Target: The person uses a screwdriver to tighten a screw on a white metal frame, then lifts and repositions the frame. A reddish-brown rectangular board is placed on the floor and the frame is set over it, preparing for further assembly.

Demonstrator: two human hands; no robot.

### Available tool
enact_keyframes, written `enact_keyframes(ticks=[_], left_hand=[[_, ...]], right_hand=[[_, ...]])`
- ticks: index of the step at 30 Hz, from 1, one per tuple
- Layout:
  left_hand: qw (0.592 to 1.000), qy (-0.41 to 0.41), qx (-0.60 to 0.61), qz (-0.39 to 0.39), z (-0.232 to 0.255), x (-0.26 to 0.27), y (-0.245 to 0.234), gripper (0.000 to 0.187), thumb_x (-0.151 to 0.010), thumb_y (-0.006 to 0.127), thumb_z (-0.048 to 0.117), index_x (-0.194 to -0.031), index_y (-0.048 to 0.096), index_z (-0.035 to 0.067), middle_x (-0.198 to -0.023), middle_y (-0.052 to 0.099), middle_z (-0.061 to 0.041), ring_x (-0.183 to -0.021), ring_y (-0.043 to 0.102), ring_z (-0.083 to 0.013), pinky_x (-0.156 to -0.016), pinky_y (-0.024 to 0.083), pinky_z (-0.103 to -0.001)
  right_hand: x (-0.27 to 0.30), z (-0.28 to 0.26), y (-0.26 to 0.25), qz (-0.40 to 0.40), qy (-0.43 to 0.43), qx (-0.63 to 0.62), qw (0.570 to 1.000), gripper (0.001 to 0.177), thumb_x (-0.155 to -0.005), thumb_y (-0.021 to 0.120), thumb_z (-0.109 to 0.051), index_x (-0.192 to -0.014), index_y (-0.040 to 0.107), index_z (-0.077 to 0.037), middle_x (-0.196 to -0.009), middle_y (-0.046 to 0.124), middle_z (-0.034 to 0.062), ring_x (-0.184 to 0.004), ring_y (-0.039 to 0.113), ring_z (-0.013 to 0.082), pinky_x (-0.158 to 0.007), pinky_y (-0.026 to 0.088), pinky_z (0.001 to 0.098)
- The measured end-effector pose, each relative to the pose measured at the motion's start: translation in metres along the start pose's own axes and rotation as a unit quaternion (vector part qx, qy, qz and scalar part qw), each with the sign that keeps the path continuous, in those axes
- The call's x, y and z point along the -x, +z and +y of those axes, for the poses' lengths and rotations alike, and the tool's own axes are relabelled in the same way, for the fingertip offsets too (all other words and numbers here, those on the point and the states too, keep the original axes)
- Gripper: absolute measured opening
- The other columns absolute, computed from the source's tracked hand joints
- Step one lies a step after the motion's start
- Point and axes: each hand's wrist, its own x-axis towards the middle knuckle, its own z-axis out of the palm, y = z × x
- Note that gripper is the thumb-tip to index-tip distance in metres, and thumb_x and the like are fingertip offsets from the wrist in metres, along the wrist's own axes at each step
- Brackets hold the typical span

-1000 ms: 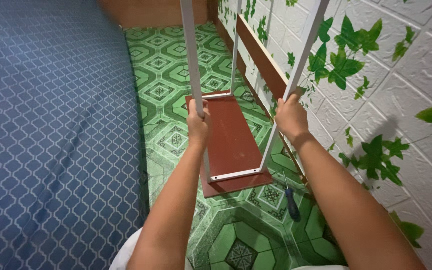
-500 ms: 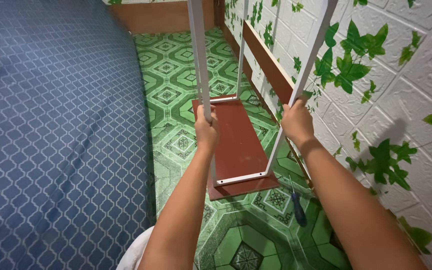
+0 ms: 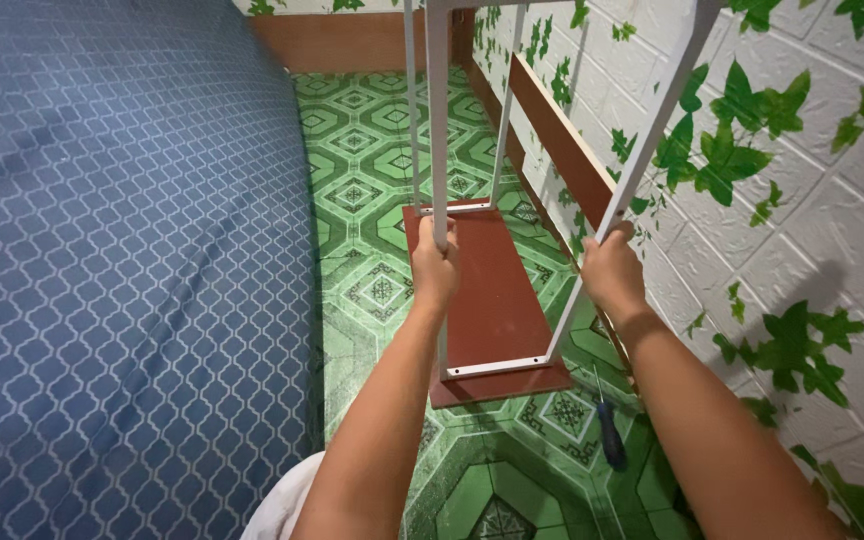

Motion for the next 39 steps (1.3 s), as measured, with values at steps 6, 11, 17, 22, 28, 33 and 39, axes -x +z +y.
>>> enact_keyframes(ticks=[6, 11, 17, 22, 28, 33, 39], left_hand=[[0.998, -0.051, 0.023, -0.030, 0.002, 0.002, -0.002, 0.014, -0.101, 0.057, 0.014, -0.114, 0.058, 0.009, -0.086, 0.065, -0.010, -0.076, 0.064, -0.0202, -0.072, 0.053, -0.034], [0.998, -0.015, 0.036, -0.056, -0.009, -0.001, -0.002, 0.012, -0.100, 0.058, 0.009, -0.111, 0.059, 0.009, -0.087, 0.061, -0.006, -0.079, 0.059, -0.0163, -0.074, 0.051, -0.032], [0.997, -0.038, 0.048, -0.043, -0.019, -0.002, 0.005, 0.008, -0.101, 0.059, 0.007, -0.108, 0.061, 0.010, -0.084, 0.059, -0.005, -0.076, 0.056, -0.0143, -0.071, 0.049, -0.030], [0.995, -0.046, 0.067, -0.060, -0.023, -0.004, 0.005, 0.012, -0.098, 0.057, 0.004, -0.107, 0.063, 0.009, -0.079, 0.055, -0.001, -0.071, 0.052, -0.0104, -0.064, 0.045, -0.028], [0.993, -0.070, 0.074, -0.062, -0.030, -0.005, 0.010, 0.014, -0.098, 0.054, 0.005, -0.106, 0.064, 0.009, -0.071, 0.050, 0.001, -0.064, 0.048, -0.0086, -0.056, 0.040, -0.028], [0.995, -0.045, 0.079, -0.048, -0.026, -0.006, 0.008, 0.014, -0.097, 0.053, 0.005, -0.107, 0.063, 0.009, -0.075, 0.052, 0.000, -0.068, 0.051, -0.0095, -0.061, 0.043, -0.028], [0.997, -0.060, 0.027, -0.042, -0.018, -0.003, 0.006, 0.012, -0.098, 0.055, 0.009, -0.107, 0.062, 0.009, -0.076, 0.055, -0.002, -0.068, 0.054, -0.0115, -0.064, 0.045, -0.029]], right_hand=[[0.007, -0.012, -0.009, -0.068, 0.081, -0.048, 0.993, 0.038, -0.105, 0.046, -0.030, -0.116, 0.049, 0.006, -0.103, 0.069, 0.0340, -0.095, 0.072, 0.0493, -0.087, 0.056, 0.0558], [0.009, -0.017, -0.010, 0.000, 0.019, -0.026, 0.999, 0.039, -0.104, 0.052, -0.027, -0.118, 0.046, 0.009, -0.104, 0.067, 0.0361, -0.100, 0.065, 0.0535, -0.089, 0.050, 0.0582], [0.005, -0.006, 0.000, 0.005, 0.015, -0.020, 1.000, 0.039, -0.103, 0.054, -0.027, -0.118, 0.049, 0.008, -0.105, 0.068, 0.0357, -0.101, 0.065, 0.0529, -0.089, 0.049, 0.0579], [-0.001, 0.004, 0.008, 0.006, 0.008, 0.003, 1.000, 0.040, -0.104, 0.054, -0.030, -0.114, 0.053, 0.008, -0.105, 0.068, 0.0346, -0.101, 0.065, 0.0521, -0.090, 0.050, 0.0575], [-0.003, 0.008, 0.009, 0.012, -0.002, -0.003, 1.000, 0.041, -0.104, 0.054, -0.031, -0.117, 0.051, 0.008, -0.102, 0.068, 0.0345, -0.098, 0.066, 0.0526, -0.086, 0.051, 0.0578], [0.003, -0.002, -0.010, 0.003, -0.028, -0.002, 1.000, 0.041, -0.102, 0.058, -0.031, -0.116, 0.051, 0.007, -0.097, 0.070, 0.0332, -0.095, 0.068, 0.0508, -0.085, 0.053, 0.0556], [-0.017, -0.036, -0.062, 0.096, -0.128, -0.121, 0.980, 0.036, -0.101, 0.064, -0.025, -0.119, 0.054, 0.003, -0.099, 0.072, 0.0257, -0.093, 0.071, 0.0438, -0.081, 0.055, 0.0502]])
